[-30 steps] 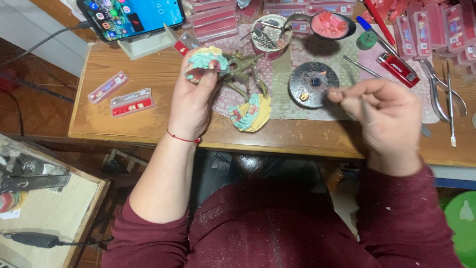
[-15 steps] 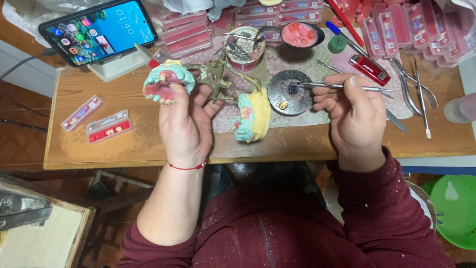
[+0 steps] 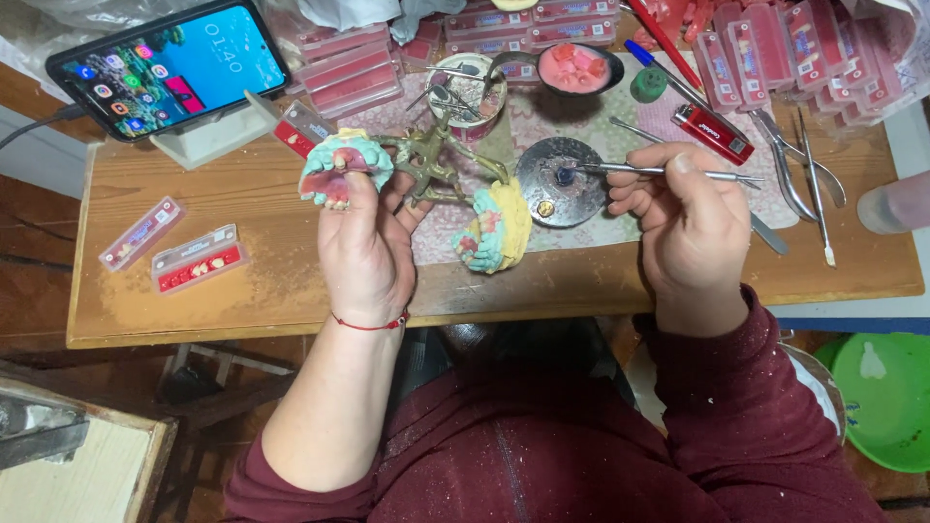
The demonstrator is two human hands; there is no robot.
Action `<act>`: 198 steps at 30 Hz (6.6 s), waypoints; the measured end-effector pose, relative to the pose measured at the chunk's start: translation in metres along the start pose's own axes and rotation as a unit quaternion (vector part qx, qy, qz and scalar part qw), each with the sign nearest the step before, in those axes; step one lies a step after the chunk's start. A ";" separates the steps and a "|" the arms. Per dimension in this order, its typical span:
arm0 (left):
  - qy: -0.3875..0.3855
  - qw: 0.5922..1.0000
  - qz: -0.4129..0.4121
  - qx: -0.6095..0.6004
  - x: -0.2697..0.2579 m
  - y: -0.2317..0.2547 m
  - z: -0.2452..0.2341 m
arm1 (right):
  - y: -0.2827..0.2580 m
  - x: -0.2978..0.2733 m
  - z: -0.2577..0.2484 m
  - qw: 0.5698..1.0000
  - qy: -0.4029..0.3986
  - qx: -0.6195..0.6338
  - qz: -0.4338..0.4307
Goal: The person uses a rotary tool to grind a small pink object, then switches to a dental model to apply pink wax using a spatula. They later use the rotary tool again on a small object while seated at a cluttered workbench.
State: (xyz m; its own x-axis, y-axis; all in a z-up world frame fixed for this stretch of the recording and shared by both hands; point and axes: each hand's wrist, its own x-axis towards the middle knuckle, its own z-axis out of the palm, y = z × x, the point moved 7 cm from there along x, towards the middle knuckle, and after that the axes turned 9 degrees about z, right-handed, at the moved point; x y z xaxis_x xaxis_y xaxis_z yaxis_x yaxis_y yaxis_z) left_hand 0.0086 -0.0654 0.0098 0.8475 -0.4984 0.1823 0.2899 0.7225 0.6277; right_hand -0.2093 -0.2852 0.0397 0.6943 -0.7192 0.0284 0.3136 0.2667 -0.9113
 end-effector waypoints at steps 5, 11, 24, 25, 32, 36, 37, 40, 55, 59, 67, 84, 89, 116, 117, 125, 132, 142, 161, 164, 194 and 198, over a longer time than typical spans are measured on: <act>-0.012 1.000 0.003 -0.003 0.000 -0.002 0.002 | 0.000 -0.001 -0.001 1.000 0.002 -0.001 -0.001; -0.017 1.000 0.008 -0.006 -0.001 -0.001 0.003 | 0.001 -0.001 -0.001 1.000 0.002 -0.005 -0.001; -0.010 1.000 -0.001 -0.015 -0.001 -0.005 -0.003 | 0.000 -0.002 0.000 1.000 -0.006 -0.024 -0.015; -0.009 1.000 0.000 -0.015 -0.001 -0.005 -0.004 | 0.000 -0.002 0.000 1.000 -0.008 -0.024 -0.014; -0.026 1.000 0.005 -0.009 -0.001 0.000 0.004 | 0.001 -0.004 0.000 1.000 0.002 -0.022 -0.017; -0.035 0.999 0.004 -0.016 -0.001 -0.001 0.005 | -0.001 -0.005 0.001 0.999 -0.001 -0.023 -0.023; -0.034 0.999 0.004 -0.015 -0.001 -0.002 0.004 | -0.001 -0.006 0.002 0.999 -0.002 -0.023 -0.022; -0.035 0.999 -0.007 -0.034 0.000 -0.003 0.004 | -0.002 -0.006 0.003 0.999 -0.003 -0.029 -0.027; -0.025 0.999 -0.038 -0.024 0.002 -0.007 0.002 | -0.003 -0.009 0.004 0.998 -0.019 -0.033 -0.041; -0.035 0.999 -0.027 -0.026 0.003 -0.007 0.002 | -0.009 -0.026 0.023 0.997 -0.049 0.009 -0.062; -0.046 0.998 -0.023 -0.029 0.004 -0.008 0.004 | -0.010 -0.053 0.054 0.988 -0.123 0.002 -0.089; -0.042 0.999 -0.025 -0.014 0.004 -0.010 0.000 | 0.002 -0.050 0.056 0.984 -0.157 -0.010 -0.078; -0.047 0.999 -0.025 -0.012 0.005 -0.009 0.002 | 0.000 -0.048 0.058 0.984 -0.155 -0.012 -0.084; -0.010 0.999 -0.030 -0.017 0.003 -0.010 -0.002 | -0.048 0.027 0.023 0.986 -0.034 -0.138 -0.084; -0.006 0.999 -0.032 -0.018 0.003 -0.011 -0.004 | -0.049 0.027 0.024 0.986 -0.036 -0.142 -0.086; -0.015 0.999 -0.033 -0.006 0.002 -0.008 0.000 | -0.045 0.029 0.024 0.989 -0.047 -0.118 -0.076; -0.013 0.999 -0.035 -0.003 0.002 -0.009 -0.001 | -0.041 0.034 0.019 0.993 -0.048 -0.089 -0.055; -0.012 0.999 -0.032 -0.001 0.002 -0.010 -0.003 | -0.038 0.037 0.014 0.997 -0.050 -0.037 -0.034; -0.013 1.000 -0.027 -0.009 0.003 -0.006 0.003 | -0.018 0.034 -0.006 0.997 -0.055 0.052 0.036; -0.010 1.000 -0.025 -0.013 0.002 -0.008 -0.001 | -0.007 0.028 -0.007 0.996 -0.050 0.040 0.055; -0.038 0.999 -0.017 -0.022 0.004 -0.009 0.001 | -0.004 -0.051 0.056 0.994 -0.105 -0.019 -0.022; -0.035 0.999 -0.021 -0.018 0.004 -0.009 0.001 | -0.004 -0.053 0.059 0.990 -0.137 -0.018 -0.039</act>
State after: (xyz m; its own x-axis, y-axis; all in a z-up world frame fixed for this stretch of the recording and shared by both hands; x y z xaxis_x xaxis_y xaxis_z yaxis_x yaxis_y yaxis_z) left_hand 0.0091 -0.0743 0.0055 0.8021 -0.5593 0.2095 0.3404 0.7163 0.6091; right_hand -0.2091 -0.2098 0.0662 0.8197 -0.5349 0.2050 0.3535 0.1908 -0.9158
